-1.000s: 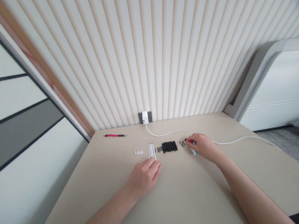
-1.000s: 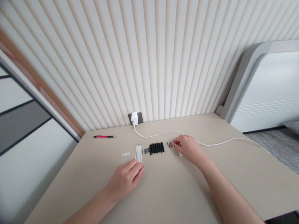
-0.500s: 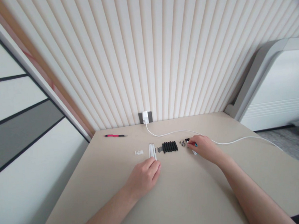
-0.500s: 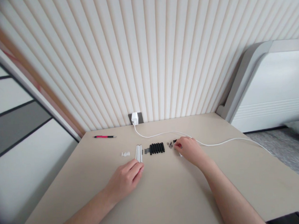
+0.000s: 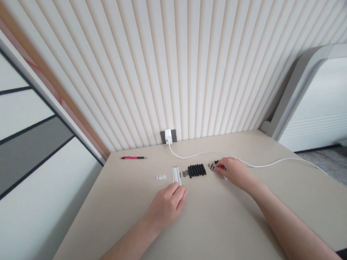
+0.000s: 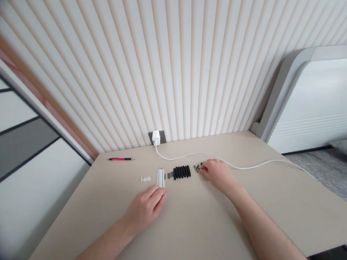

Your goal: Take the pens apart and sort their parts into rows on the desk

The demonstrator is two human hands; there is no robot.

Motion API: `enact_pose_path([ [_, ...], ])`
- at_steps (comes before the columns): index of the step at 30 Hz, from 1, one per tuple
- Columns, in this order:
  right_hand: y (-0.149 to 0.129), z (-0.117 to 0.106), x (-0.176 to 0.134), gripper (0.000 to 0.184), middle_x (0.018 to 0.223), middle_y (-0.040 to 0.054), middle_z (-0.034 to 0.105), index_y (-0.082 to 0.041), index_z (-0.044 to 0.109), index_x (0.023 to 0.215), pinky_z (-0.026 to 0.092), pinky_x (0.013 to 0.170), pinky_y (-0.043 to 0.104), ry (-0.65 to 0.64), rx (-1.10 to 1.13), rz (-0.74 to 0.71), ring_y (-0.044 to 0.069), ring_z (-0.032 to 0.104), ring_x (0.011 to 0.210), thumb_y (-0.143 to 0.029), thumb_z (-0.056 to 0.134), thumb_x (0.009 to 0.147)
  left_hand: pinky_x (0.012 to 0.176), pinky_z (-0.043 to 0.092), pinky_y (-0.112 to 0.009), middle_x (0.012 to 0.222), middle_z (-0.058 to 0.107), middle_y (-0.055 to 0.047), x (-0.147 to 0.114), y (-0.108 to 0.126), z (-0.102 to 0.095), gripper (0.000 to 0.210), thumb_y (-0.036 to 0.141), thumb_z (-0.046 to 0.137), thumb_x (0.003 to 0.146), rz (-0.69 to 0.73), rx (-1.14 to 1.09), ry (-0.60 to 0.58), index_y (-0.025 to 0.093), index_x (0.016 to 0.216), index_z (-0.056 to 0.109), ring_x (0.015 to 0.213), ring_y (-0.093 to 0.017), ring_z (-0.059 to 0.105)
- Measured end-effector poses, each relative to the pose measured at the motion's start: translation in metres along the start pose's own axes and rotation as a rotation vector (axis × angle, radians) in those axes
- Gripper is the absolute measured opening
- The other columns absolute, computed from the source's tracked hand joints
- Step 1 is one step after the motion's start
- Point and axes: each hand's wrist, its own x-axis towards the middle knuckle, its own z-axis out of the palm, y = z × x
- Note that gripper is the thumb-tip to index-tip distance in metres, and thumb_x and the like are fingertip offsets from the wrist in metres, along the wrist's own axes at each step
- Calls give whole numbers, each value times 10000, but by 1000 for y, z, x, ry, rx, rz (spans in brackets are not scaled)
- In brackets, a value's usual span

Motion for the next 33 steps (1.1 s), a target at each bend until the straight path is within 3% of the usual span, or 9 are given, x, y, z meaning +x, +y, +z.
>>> enact_pose_path([
  [8, -1, -4, -1, 188, 848, 31, 707, -231, 722, 843, 413, 759, 296, 107, 67, -19, 204, 632, 840, -305, 559, 899, 755, 531, -289, 908, 595, -63, 0, 3, -4, 246, 159, 393, 967, -11, -86, 21, 163, 1174, 525, 815, -161, 604],
  [13, -26, 0, -6, 193, 844, 48, 680, -215, 695, 901, 437, 783, 332, 257, 246, -223, 199, 605, 814, -298, 524, 935, 828, 523, -296, 960, 620, -74, 5, 4, -11, 228, 112, 473, 942, 122, -122, 135, 156, 1149, 557, 913, -166, 606],
  [17, -61, 12, -20, 261, 1048, 86, 647, -223, 637, 1162, 445, 866, 373, 211, 345, -463, 216, 578, 969, -271, 544, 923, 840, 504, -309, 935, 625, -40, 6, 8, -17, 270, 120, 610, 876, 276, -38, 224, 204, 1132, 599, 919, -163, 596],
  [20, -83, 22, -30, 489, 1237, 109, 568, -217, 510, 1337, 418, 973, 386, 79, 390, -602, 231, 518, 1138, -279, 625, 866, 722, 487, -250, 758, 590, 29, 4, 14, -18, 248, 169, 643, 871, 307, -48, 250, 239, 1106, 608, 710, -108, 566],
  [22, -89, 26, -33, 532, 1294, 110, 535, -216, 485, 1356, 394, 1018, 386, 19, 422, -662, 229, 493, 1184, -261, 641, 849, 643, 459, -209, 664, 562, 58, 3, 18, -18, 132, 174, 623, 888, 291, -158, 201, 216, 1012, 609, 604, -82, 522],
  [24, -89, 26, -32, 470, 1313, 105, 528, -218, 513, 1315, 383, 1034, 381, -7, 457, -671, 221, 490, 1196, -251, 629, 861, 602, 445, -189, 637, 577, 61, 3, 21, -18, 38, 184, 605, 902, 239, -307, 131, 186, 881, 572, 572, -72, 512],
  [27, -81, 22, -29, 309, 1230, 99, 588, -206, 573, 1196, 416, 992, 374, -25, 510, -612, 213, 533, 1136, -287, 593, 899, 633, 471, -183, 687, 640, 43, 2, 20, -16, 108, 196, 589, 912, 136, -446, 66, 179, 827, 524, 617, -74, 565],
  [29, -75, 18, -26, 210, 1097, 86, 645, -201, 602, 1096, 452, 927, 366, -41, 553, -538, 205, 580, 1037, -313, 558, 924, 675, 497, -190, 762, 661, 19, 1, 16, -14, 25, 178, 563, 924, 135, -405, 84, 176, 949, 567, 683, -86, 604],
  [33, -70, 16, -24, 186, 1023, 63, 670, -209, 594, 1058, 478, 859, 335, -52, 732, -409, 184, 613, 961, -337, 546, 931, 751, 544, -223, 922, 613, -44, -1, 5, -9, 323, 125, 531, 929, 195, -243, 227, 187, 1246, 542, 854, -121, 629],
])
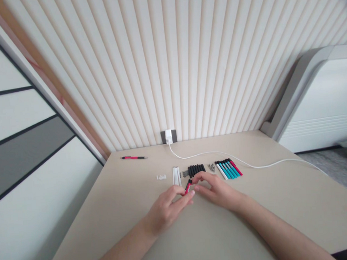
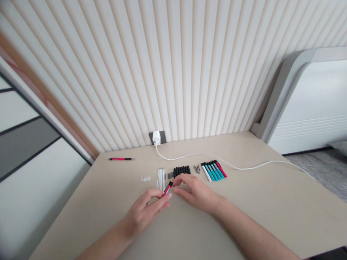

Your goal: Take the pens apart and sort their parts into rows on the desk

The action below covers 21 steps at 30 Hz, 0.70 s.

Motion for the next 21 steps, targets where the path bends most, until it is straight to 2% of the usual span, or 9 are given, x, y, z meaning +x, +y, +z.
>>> enact_pose_path([
  [3, 1, 7, 1, 286, 1073, 65, 669, -222, 517, 1191, 477, 859, 325, 31, 176, 16, 174, 616, 984, -332, 551, 930, 757, 558, -201, 976, 563, -54, -3, -5, 2, 351, 103, 526, 924, -36, -29, 71, 177, 1267, 537, 890, -116, 628],
  [6, 4, 16, 3, 346, 1045, 59, 674, -230, 455, 1251, 472, 838, 319, 80, 332, 57, 163, 622, 954, -346, 543, 936, 747, 566, -188, 1002, 544, -54, -5, -6, 4, 346, 90, 508, 927, -48, -77, 83, 184, 1259, 544, 884, -109, 632],
  [10, 7, 25, 5, 325, 908, 33, 664, -216, 526, 1190, 465, 765, 296, 98, 520, 154, 151, 619, 847, -390, 569, 919, 838, 560, -237, 1045, 561, -58, -7, -6, 7, 342, 127, 508, 937, -41, -67, -45, 192, 1273, 527, 954, -130, 627],
  [14, 6, 23, 8, 307, 806, 8, 646, -198, 583, 1108, 453, 700, 270, 120, 684, 209, 129, 597, 746, -399, 622, 879, 937, 522, -272, 1112, 558, -89, -8, -8, 11, 369, 129, 464, 955, -24, 16, -154, 174, 1320, 487, 1055, -152, 604],
  [18, 5, 17, 10, 312, 762, -8, 626, -194, 601, 1061, 445, 682, 260, 187, 711, 248, 119, 573, 709, -397, 670, 834, 1009, 487, -307, 1247, 514, -129, -5, -10, 11, 397, 118, 405, 967, -43, 25, -284, 161, 1360, 440, 1180, -184, 550],
  [21, 7, 16, 10, 327, 738, -20, 602, -193, 604, 1071, 432, 662, 253, 205, 699, 277, 111, 552, 682, -392, 680, 822, 1017, 483, -326, 1279, 506, -112, -5, -9, 10, 383, 131, 378, 981, -75, 35, -333, 185, 1355, 440, 1182, -179, 549],
])
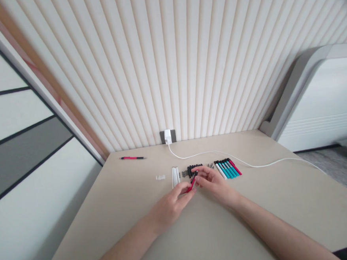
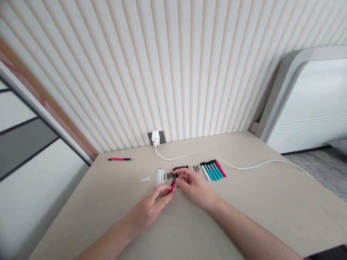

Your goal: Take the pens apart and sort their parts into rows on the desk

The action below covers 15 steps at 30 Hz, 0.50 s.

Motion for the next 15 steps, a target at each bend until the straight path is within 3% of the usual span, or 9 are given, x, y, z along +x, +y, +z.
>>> enact_pose_path([
  [5, 2, 0, -1, 363, 746, -30, 591, -202, 594, 1127, 417, 646, 239, 24, 26, 4, 96, 538, 669, -381, 686, 825, 975, 505, -291, 1229, 536, -97, 0, 1, 1, 325, 138, 403, 977, -35, 44, 53, 181, 1284, 502, 1104, -156, 590],
  [15, 4, 3, -2, 314, 839, 17, 682, -192, 641, 1008, 479, 743, 282, -17, 56, 3, 134, 614, 775, -409, 717, 793, 849, 546, -265, 1065, 615, -56, 2, -1, 3, 298, 168, 441, 969, -19, 118, 95, 199, 1248, 543, 928, -141, 636],
])
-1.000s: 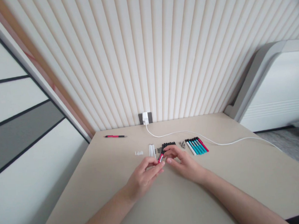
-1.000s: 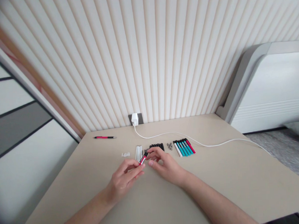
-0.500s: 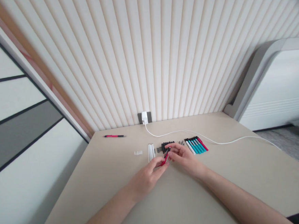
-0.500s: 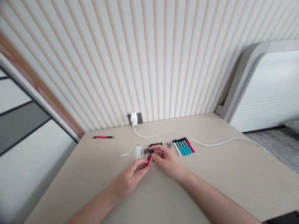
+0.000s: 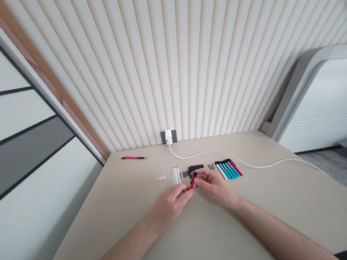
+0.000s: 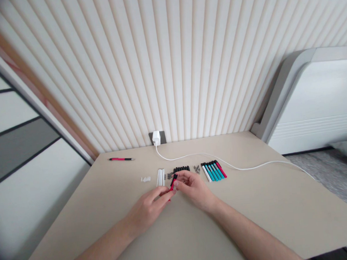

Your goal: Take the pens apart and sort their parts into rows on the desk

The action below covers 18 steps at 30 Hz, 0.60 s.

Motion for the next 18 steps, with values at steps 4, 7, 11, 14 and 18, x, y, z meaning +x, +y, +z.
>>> enact_pose_path([
  [4, 0, -1, 1, 335, 812, 17, 672, -192, 639, 996, 482, 701, 275, 27, -7, -13, 132, 606, 739, -437, 719, 783, 778, 550, -273, 951, 631, -50, 0, -2, -1, 284, 146, 453, 959, 31, 21, -29, 178, 1217, 566, 838, -146, 631],
  [7, 0, -2, 2, 349, 798, 18, 666, -190, 638, 991, 479, 675, 274, 44, -13, -19, 133, 599, 716, -452, 720, 775, 782, 543, -283, 929, 635, -49, 1, -2, -2, 288, 133, 450, 958, 52, 30, -40, 175, 1220, 562, 835, -150, 625],
  [11, -1, -1, 2, 332, 802, 12, 664, -194, 640, 1003, 472, 673, 266, 50, -12, -23, 124, 591, 710, -426, 723, 779, 761, 534, -276, 925, 637, -45, 1, -2, -2, 269, 150, 446, 965, 67, 42, -23, 187, 1197, 576, 819, -145, 625],
  [14, -2, -2, 1, 325, 804, 9, 662, -194, 644, 1010, 471, 674, 265, 57, -20, -16, 121, 587, 708, -417, 720, 785, 751, 529, -274, 918, 637, -40, 1, -1, -2, 250, 155, 453, 964, 67, 53, -20, 187, 1172, 588, 811, -143, 625],
  [18, 0, -3, 1, 345, 795, 9, 656, -190, 645, 1017, 475, 668, 268, 83, -32, -8, 123, 587, 698, -433, 717, 782, 746, 524, -272, 913, 643, -41, 1, -1, -2, 241, 153, 448, 964, 74, 69, -18, 185, 1148, 599, 804, -143, 626],
])
